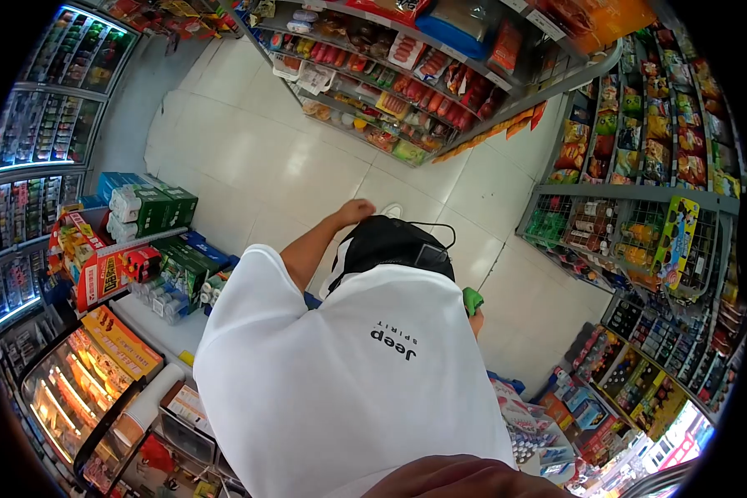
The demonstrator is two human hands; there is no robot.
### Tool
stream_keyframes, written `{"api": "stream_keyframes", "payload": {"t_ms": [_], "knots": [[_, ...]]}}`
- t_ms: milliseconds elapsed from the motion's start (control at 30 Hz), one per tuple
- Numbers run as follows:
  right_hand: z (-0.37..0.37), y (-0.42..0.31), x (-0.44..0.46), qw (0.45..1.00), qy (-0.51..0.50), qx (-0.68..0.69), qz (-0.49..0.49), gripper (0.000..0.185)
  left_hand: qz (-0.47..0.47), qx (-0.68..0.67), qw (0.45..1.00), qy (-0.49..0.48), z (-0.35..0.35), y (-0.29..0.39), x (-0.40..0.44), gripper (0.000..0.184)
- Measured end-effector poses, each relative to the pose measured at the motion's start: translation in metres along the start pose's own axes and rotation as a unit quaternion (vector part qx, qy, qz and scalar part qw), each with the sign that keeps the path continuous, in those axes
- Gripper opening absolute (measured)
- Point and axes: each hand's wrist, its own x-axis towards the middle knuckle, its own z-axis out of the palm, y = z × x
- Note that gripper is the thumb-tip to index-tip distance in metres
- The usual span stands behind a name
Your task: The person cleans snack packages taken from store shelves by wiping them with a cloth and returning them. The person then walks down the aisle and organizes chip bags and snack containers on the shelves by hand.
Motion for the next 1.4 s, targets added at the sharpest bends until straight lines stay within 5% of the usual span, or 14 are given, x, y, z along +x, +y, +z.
{"api": "stream_keyframes", "payload": {"t_ms": [33,133,367,467,800,933,1100,1167,1267,1400], "knots": [[0.005,0.015,-0.004,1.000,0.008,-0.020,0.012,0.038,-0.001,0.028,0.999,-0.022,0.011,-0.027,-0.014,0.035],[0.018,0.080,-0.025,0.999,-0.010,-0.032,0.030,0.036,-0.073,-0.181,0.981,0.008,0.021,-0.021,-0.077,0.040],[0.019,0.049,-0.063,0.995,-0.050,0.034,0.074,0.040,0.009,0.145,0.989,0.015,0.008,-0.112,-0.131,0.037],[0.035,0.049,-0.059,0.991,-0.090,0.076,0.063,0.040,-0.083,0.097,0.990,0.059,-0.003,-0.129,-0.164,0.038],[0.047,-0.060,-0.078,0.973,-0.091,0.184,0.106,0.035,-0.107,0.057,0.972,0.202,-0.051,-0.160,-0.225,0.044],[0.065,-0.053,-0.080,0.990,-0.087,0.095,0.059,0.037,-0.150,0.054,0.963,0.216,-0.096,-0.159,-0.221,0.047],[0.137,-0.027,-0.078,0.984,-0.040,0.074,0.155,0.043,-0.125,0.085,0.963,0.221,-0.181,-0.188,-0.212,0.044],[0.162,-0.072,-0.098,0.966,-0.017,0.121,0.229,0.047,-0.157,0.001,0.965,0.210,-0.222,-0.184,-0.218,0.039],[0.209,-0.114,-0.092,0.995,-0.024,-0.043,0.086,0.050,-0.167,-0.130,0.957,0.197,-0.279,-0.193,-0.207,0.031],[0.225,-0.234,-0.105,0.999,0.006,-0.025,0.024,0.046,-0.131,-0.066,0.959,0.242,-0.333,-0.204,-0.203,0.031]]}}
